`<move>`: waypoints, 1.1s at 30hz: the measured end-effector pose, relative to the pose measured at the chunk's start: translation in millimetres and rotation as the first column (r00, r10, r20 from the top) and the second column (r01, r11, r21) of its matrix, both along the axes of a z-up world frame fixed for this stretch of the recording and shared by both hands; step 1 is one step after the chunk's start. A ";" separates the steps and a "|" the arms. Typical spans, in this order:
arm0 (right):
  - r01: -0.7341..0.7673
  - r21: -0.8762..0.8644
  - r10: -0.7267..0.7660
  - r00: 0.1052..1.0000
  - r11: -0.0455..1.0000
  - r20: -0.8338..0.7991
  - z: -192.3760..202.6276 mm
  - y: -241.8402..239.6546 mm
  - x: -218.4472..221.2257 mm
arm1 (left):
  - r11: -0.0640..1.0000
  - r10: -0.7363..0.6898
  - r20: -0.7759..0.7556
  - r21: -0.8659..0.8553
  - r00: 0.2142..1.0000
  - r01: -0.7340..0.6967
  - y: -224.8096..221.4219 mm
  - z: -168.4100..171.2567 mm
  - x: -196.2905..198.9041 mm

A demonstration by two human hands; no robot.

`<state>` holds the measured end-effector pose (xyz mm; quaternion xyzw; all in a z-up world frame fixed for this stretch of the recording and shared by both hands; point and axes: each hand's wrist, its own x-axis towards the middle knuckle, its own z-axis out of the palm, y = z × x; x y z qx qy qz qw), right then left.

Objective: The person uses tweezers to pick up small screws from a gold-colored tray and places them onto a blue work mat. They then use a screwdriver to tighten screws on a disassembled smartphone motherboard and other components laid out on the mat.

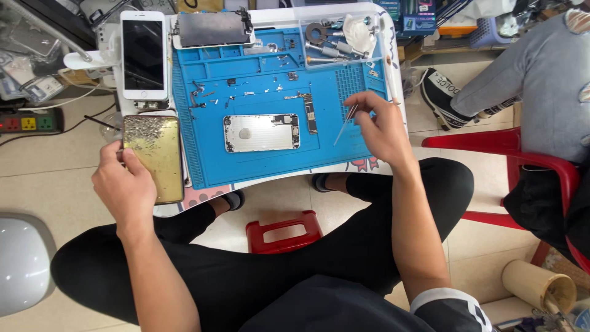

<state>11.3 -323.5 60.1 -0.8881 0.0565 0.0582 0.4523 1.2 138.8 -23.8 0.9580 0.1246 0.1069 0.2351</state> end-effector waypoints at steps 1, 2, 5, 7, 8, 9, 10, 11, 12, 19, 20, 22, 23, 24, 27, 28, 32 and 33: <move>-0.002 0.008 0.002 1.000 1.000 -0.003 -0.9 -0.9 0.0 | 1.000 0.002 -0.003 0.008 1.000 -0.002 -0.5 3.9 -1.8; -0.096 0.003 0.095 0.993 0.995 0.075 -2.0 -2.1 0.0 | 0.999 -0.005 -0.044 -0.038 0.999 0.003 -1.3 7.5 -3.8; -0.187 -0.014 0.187 0.968 0.982 0.168 4.1 1.4 -3.3 | 0.994 -0.035 -0.102 -0.107 0.994 0.024 -18.8 31.3 -10.2; -0.183 -0.020 0.184 0.964 0.983 0.192 0.5 6.0 -0.4 | 0.991 -0.060 -0.110 -0.130 0.992 0.046 -39.2 55.1 -9.0; -0.123 0.030 0.111 0.958 0.992 0.264 -6.8 6.9 1.3 | 0.981 -0.099 -0.097 -0.175 0.990 0.081 -52.6 68.1 -8.4; -0.065 0.086 0.033 0.945 0.994 0.325 -15.0 8.3 0.1 | 0.969 -0.139 -0.089 -0.220 0.986 0.117 -65.3 80.8 -9.9; -0.061 0.086 0.031 0.947 0.994 0.321 -18.7 9.6 -0.9 | 0.968 -0.142 -0.094 -0.221 0.985 0.119 -76.0 79.7 -7.7; -0.054 0.098 0.015 0.935 0.994 0.354 -22.4 12.2 -1.3 | 0.946 -0.203 -0.082 -0.274 0.976 0.174 -85.3 79.7 -4.7; -0.047 0.111 0.000 0.922 0.993 0.388 -25.7 14.3 -1.5 | 0.918 -0.262 -0.068 -0.325 0.963 0.227 -95.3 79.9 -1.5; -0.080 -0.010 0.076 0.890 0.997 0.449 -8.0 46.1 -18.3 | 0.826 -0.432 -0.136 -0.457 0.891 0.331 -174.1 75.0 -6.2; -0.051 -0.050 0.068 0.896 0.997 0.439 -8.0 47.8 -17.4 | 0.810 -0.451 -0.148 -0.482 0.880 0.334 -181.8 79.9 -3.6; -0.007 -0.108 0.053 0.905 0.994 0.423 -12.0 42.1 -15.7 | 0.780 -0.486 -0.157 -0.522 0.860 0.345 -200.8 85.0 0.9; 0.005 0.019 -0.012 0.916 1.000 0.401 -17.7 42.3 -11.2 | 0.756 -0.508 -0.151 -0.550 0.848 0.355 -204.6 87.1 3.9; 0.021 0.144 -0.074 0.926 0.989 0.371 -22.4 44.2 -6.8 | 0.731 -0.529 -0.144 -0.577 0.836 0.364 -206.7 90.2 6.8; 0.079 0.294 -0.181 0.924 0.952 0.336 -63.8 35.5 -2.5 | 0.583 -0.562 -0.090 -0.748 0.822 0.317 -215.7 71.0 14.8; 0.066 0.315 -0.175 0.927 0.947 0.331 -62.3 36.1 -0.9 | 0.604 -0.549 -0.103 -0.735 0.830 0.308 -216.1 55.7 17.3; 0.036 0.316 -0.165 0.905 0.948 0.393 -57.6 33.1 6.7 | 0.429 -0.595 -0.013 -0.851 0.804 0.304 -216.5 16.4 27.7; 0.041 0.326 -0.165 0.917 0.944 0.363 -59.8 34.5 2.5 | 0.415 -0.607 -0.067 -0.876 0.792 0.244 -213.9 10.7 22.3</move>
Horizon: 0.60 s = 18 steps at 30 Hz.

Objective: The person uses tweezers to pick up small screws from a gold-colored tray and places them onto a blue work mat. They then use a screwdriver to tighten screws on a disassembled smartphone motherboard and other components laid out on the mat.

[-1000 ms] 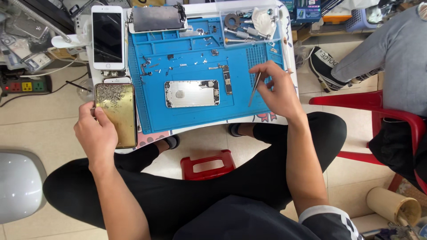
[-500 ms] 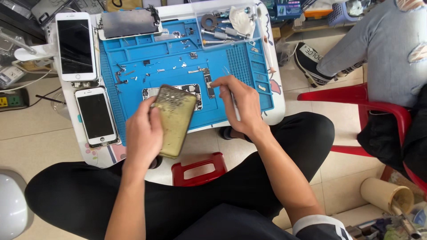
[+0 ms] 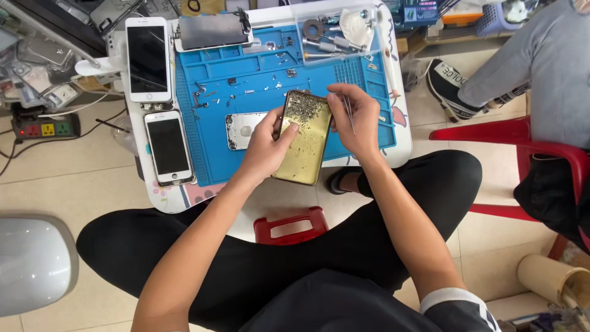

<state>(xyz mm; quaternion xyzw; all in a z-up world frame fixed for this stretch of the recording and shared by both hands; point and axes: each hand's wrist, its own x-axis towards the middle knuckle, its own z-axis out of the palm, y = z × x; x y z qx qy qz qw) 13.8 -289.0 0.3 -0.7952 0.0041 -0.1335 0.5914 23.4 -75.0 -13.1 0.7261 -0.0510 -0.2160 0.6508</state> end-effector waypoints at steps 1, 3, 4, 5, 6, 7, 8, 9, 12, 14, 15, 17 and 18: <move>-0.007 -0.004 0.007 1.000 1.000 0.002 0.7 -0.2 -0.5 | 1.000 0.007 0.002 -0.004 1.000 -0.007 -0.7 2.7 -2.0; -0.021 0.052 0.023 0.999 0.998 -0.034 -1.6 5.1 -2.4 | 0.995 0.014 -0.084 -0.101 0.996 -0.023 3.5 6.2 -7.4; -0.021 0.051 0.023 0.999 0.999 -0.040 7.1 9.5 -4.8 | 0.995 0.014 -0.089 -0.102 0.996 -0.023 7.5 8.4 -9.5; -0.038 0.044 0.040 0.998 0.998 -0.044 15.1 13.4 -7.1 | 0.994 0.026 -0.102 -0.108 0.994 -0.037 11.0 10.0 -11.6; -0.050 0.035 0.052 0.997 0.998 -0.051 22.5 16.8 -12.0 | 0.992 0.031 -0.119 -0.116 0.992 -0.044 13.9 10.2 -15.0; -0.043 0.031 0.045 0.997 0.999 -0.060 21.9 16.2 -15.4 | 0.992 0.024 -0.127 -0.120 0.992 -0.039 19.9 6.7 -17.0; -0.023 0.004 0.023 0.997 1.000 -0.075 22.0 16.0 -15.8 | 0.994 0.021 -0.114 -0.108 0.993 -0.034 26.4 4.2 -17.0; -0.003 -0.024 0.001 0.996 1.000 -0.090 22.6 16.7 -16.9 | 0.995 0.018 -0.100 -0.096 0.995 -0.028 33.8 2.2 -17.7; 0.033 0.065 -0.025 0.992 0.997 -0.125 48.5 21.6 -19.8 | 0.993 0.084 -0.241 -0.063 0.967 -0.103 36.2 27.8 -26.1; 0.006 0.090 0.000 0.998 0.996 -0.067 49.4 25.1 -16.8 | 0.990 0.115 -0.273 -0.044 0.955 -0.132 42.1 34.4 -25.7; -0.003 0.118 0.005 1.000 0.993 -0.016 48.9 24.2 -17.7 | 0.990 0.128 -0.309 -0.021 0.942 -0.141 42.5 36.9 -27.0; -0.017 0.059 0.018 1.000 0.998 -0.019 57.0 27.2 -19.0 | 0.986 0.156 -0.290 -0.018 0.944 -0.168 42.1 41.2 -28.1; -0.033 -0.004 0.033 0.999 0.999 -0.007 61.9 26.9 -14.8 | 0.980 0.184 -0.257 -0.022 0.949 -0.196 40.2 43.8 -24.2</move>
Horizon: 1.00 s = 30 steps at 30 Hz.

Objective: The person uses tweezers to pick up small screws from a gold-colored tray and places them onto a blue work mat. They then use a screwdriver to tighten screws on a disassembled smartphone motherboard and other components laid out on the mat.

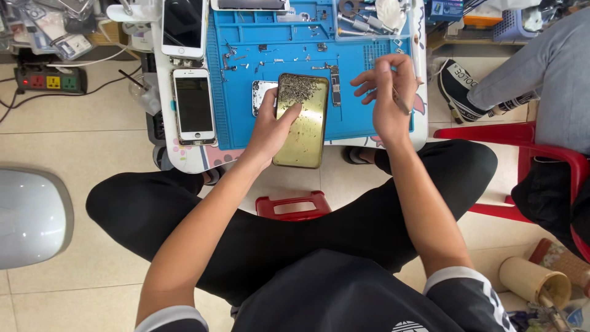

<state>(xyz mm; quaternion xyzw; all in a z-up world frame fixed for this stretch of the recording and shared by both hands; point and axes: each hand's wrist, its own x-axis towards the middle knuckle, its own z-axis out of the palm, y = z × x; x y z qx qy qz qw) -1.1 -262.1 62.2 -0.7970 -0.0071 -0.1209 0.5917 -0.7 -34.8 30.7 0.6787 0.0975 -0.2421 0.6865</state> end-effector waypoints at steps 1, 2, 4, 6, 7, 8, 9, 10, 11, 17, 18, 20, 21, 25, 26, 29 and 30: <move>-0.004 0.001 0.004 1.000 1.000 0.001 2.3 -2.7 0.3 | 1.000 0.004 0.001 0.001 1.000 -0.004 0.8 0.4 2.2; -0.016 0.008 0.016 1.000 1.000 -0.014 4.5 -6.0 2.1 | 0.999 -0.012 -0.036 0.048 0.999 0.013 0.9 0.5 6.3; -0.024 0.016 0.024 0.999 1.000 -0.031 5.6 -14.5 8.9 | 0.995 -0.029 -0.075 0.096 0.997 0.036 -0.3 0.8 15.9; -0.041 0.022 0.042 0.998 0.999 -0.043 2.1 -27.1 17.7 | 0.992 -0.040 -0.014 0.120 0.999 0.042 -5.4 -1.1 27.0; -0.032 0.020 0.033 0.998 0.999 -0.047 1.0 -30.3 19.3 | 0.992 -0.049 -0.018 0.118 0.999 0.051 -9.9 -4.5 29.6; -0.030 0.006 0.030 0.999 1.000 0.016 0.2 -33.0 22.4 | 0.989 -0.068 -0.015 0.130 0.998 0.070 -14.0 -7.1 33.8; -0.027 -0.007 0.027 0.997 1.000 0.078 -0.8 -35.9 26.4 | 0.986 -0.088 -0.012 0.142 0.996 0.088 -18.1 -10.1 39.0; -0.016 -0.011 0.017 0.997 1.000 0.074 -2.0 -36.5 25.6 | 0.985 -0.098 -0.015 0.138 0.995 0.099 -22.5 -11.6 41.0; -0.004 0.023 0.002 0.994 1.000 0.105 -3.9 -36.9 25.3 | 0.996 -0.065 0.055 0.070 0.996 0.061 -26.8 -13.8 43.3; 0.035 0.079 -0.042 0.995 0.996 0.089 -42.7 -39.9 7.3 | 0.993 -0.073 0.292 -0.068 0.954 0.096 -34.4 -30.5 32.3; 0.053 0.064 -0.058 0.996 0.997 0.074 -46.6 -40.6 5.0 | 0.992 -0.074 0.287 -0.075 0.955 0.099 -35.9 -34.3 32.8; 0.076 0.054 -0.080 0.994 0.996 0.074 -48.3 -40.9 8.2 | 0.993 -0.064 0.295 -0.080 0.953 0.091 -37.4 -37.1 31.0; 0.098 0.044 -0.101 0.992 0.994 0.082 -48.7 -41.5 9.4 | 0.993 -0.052 0.311 -0.084 0.949 0.082 -38.7 -38.1 29.6; 0.112 0.029 -0.114 0.989 0.993 0.092 -49.5 -45.2 13.7 | 0.988 -0.044 0.296 -0.130 0.954 0.086 -41.7 -32.8 30.3; 0.126 0.017 -0.127 0.986 0.992 0.110 -46.0 -43.9 15.3 | 0.989 -0.035 0.286 -0.131 0.958 0.075 -42.3 -31.8 31.6; 0.170 -0.032 -0.161 0.968 0.985 0.192 -34.8 -43.4 19.0 | 0.989 -0.016 0.266 -0.135 0.964 0.054 -40.6 -33.1 36.1; 0.205 -0.067 -0.182 0.951 0.977 0.251 -30.7 -44.8 19.4 | 0.989 -0.011 0.253 -0.138 0.967 0.048 -40.7 -34.5 37.9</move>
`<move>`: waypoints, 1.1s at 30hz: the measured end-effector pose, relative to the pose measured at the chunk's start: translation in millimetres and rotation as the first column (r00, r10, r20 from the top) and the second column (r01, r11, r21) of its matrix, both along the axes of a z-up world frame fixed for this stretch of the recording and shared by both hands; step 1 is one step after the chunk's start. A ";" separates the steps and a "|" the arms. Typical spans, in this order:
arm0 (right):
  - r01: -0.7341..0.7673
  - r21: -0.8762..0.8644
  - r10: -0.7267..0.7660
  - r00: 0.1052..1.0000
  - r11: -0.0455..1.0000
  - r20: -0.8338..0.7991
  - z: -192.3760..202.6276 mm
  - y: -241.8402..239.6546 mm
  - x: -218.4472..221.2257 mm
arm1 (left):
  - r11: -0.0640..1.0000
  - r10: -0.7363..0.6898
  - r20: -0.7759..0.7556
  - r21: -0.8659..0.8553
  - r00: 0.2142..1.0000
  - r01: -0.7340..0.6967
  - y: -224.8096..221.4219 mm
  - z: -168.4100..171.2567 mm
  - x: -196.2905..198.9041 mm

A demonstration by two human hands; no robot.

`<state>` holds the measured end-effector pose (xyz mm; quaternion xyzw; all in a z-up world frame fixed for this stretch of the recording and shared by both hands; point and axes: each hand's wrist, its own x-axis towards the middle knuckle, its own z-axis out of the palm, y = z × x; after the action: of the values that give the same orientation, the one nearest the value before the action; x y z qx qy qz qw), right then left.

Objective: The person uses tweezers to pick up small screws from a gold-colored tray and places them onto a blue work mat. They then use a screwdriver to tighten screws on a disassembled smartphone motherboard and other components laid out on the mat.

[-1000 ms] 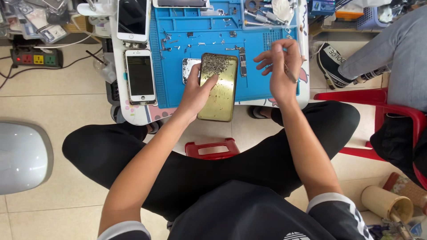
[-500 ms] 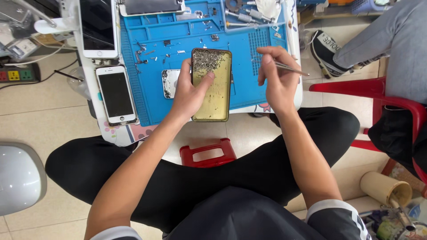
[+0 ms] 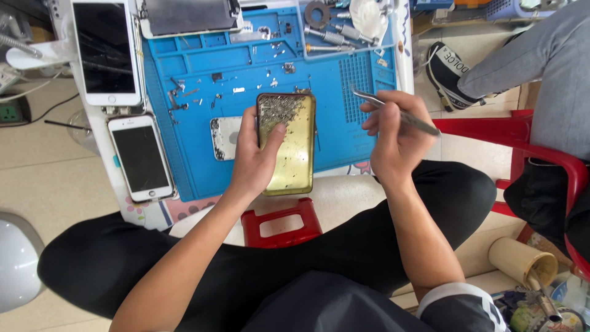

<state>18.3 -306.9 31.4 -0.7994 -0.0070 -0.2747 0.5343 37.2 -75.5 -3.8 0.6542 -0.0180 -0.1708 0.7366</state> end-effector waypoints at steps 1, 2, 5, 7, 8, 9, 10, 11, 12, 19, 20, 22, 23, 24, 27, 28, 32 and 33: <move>0.002 -0.005 -0.002 1.000 1.000 0.006 0.4 -3.6 2.6 | 1.000 -0.002 0.006 -0.005 1.000 0.002 0.8 0.2 3.0; 0.047 -0.039 -0.043 0.994 0.998 0.104 1.0 -7.4 3.7 | 1.000 0.005 0.004 0.014 1.000 -0.005 1.3 0.2 3.9; 0.099 -0.056 -0.088 0.982 0.993 0.166 -3.1 -16.8 15.4 | 1.000 0.017 0.005 0.021 1.000 -0.017 0.9 -6.6 4.2; 0.110 -0.029 -0.105 0.986 0.994 0.128 -5.8 -16.6 17.5 | 0.999 0.017 0.008 0.027 1.000 -0.017 6.2 -7.4 2.2; 0.139 -0.050 -0.130 0.981 0.989 0.145 -4.4 -20.0 16.4 | 1.000 0.015 0.009 0.026 1.000 -0.015 5.0 -7.4 3.0; 0.168 -0.070 -0.155 0.974 0.983 0.163 -3.0 -23.3 15.1 | 1.000 0.012 0.010 0.025 1.000 -0.012 3.9 -7.4 3.6; 0.167 -0.071 -0.154 0.975 0.983 0.160 -5.5 -24.0 18.3 | 1.000 0.013 0.007 0.024 1.000 -0.013 2.4 -7.3 4.1; 0.152 -0.023 -0.150 0.984 0.988 0.094 -8.2 -24.0 21.1 | 1.000 0.016 0.020 0.008 1.000 -0.016 1.6 -7.4 4.2; 0.140 0.031 -0.141 0.990 0.990 0.020 -12.0 -21.1 21.5 | 1.000 0.020 0.028 -0.002 0.999 -0.020 3.9 -6.9 1.6; 0.005 0.084 0.004 0.994 0.996 -0.105 -13.8 6.3 12.2 | 0.998 0.026 0.027 -0.061 0.999 -0.024 6.5 -20.1 -1.3; -0.035 0.059 0.042 0.992 0.998 -0.118 -13.4 10.2 9.8 | 0.998 0.023 0.028 -0.058 0.999 -0.021 7.3 -18.4 -1.5; -0.081 0.035 0.085 0.988 0.996 -0.133 -11.5 16.9 6.4 | 0.998 0.025 0.026 -0.056 0.999 -0.024 8.1 -18.5 -2.3; -0.094 0.006 0.094 0.987 0.996 -0.130 -9.8 19.6 5.6 | 0.999 0.028 0.034 -0.038 0.999 -0.027 8.0 -20.1 -2.6; -0.104 -0.021 0.101 0.987 0.994 -0.123 -8.5 22.6 6.1 | 0.999 0.029 0.045 -0.020 0.999 -0.028 8.3 -21.9 -0.9; -0.068 -0.057 0.065 0.997 0.996 -0.043 1.0 26.3 5.1 | 0.999 0.016 0.056 -0.041 0.998 -0.013 6.3 -13.7 -5.3; -0.067 -0.063 0.065 0.997 0.996 -0.037 0.7 22.1 7.2 | 0.999 0.016 0.063 -0.047 0.998 -0.013 5.1 -8.8 -3.4; 0.004 -0.046 -0.001 0.998 0.999 0.065 -6.6 11.3 8.3 | 1.000 0.011 0.003 -0.007 1.000 -0.011 6.7 -2.2 -6.8; 0.004 -0.026 -0.002 0.997 1.000 0.072 -8.3 8.0 12.6 | 1.000 0.003 0.012 -0.010 1.000 -0.002 6.5 -3.1 -3.8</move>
<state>30.9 -298.9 23.2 -0.7958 -0.0288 -0.3040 0.5229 33.4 -69.0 -6.9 0.6518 -0.0224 -0.1658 0.7397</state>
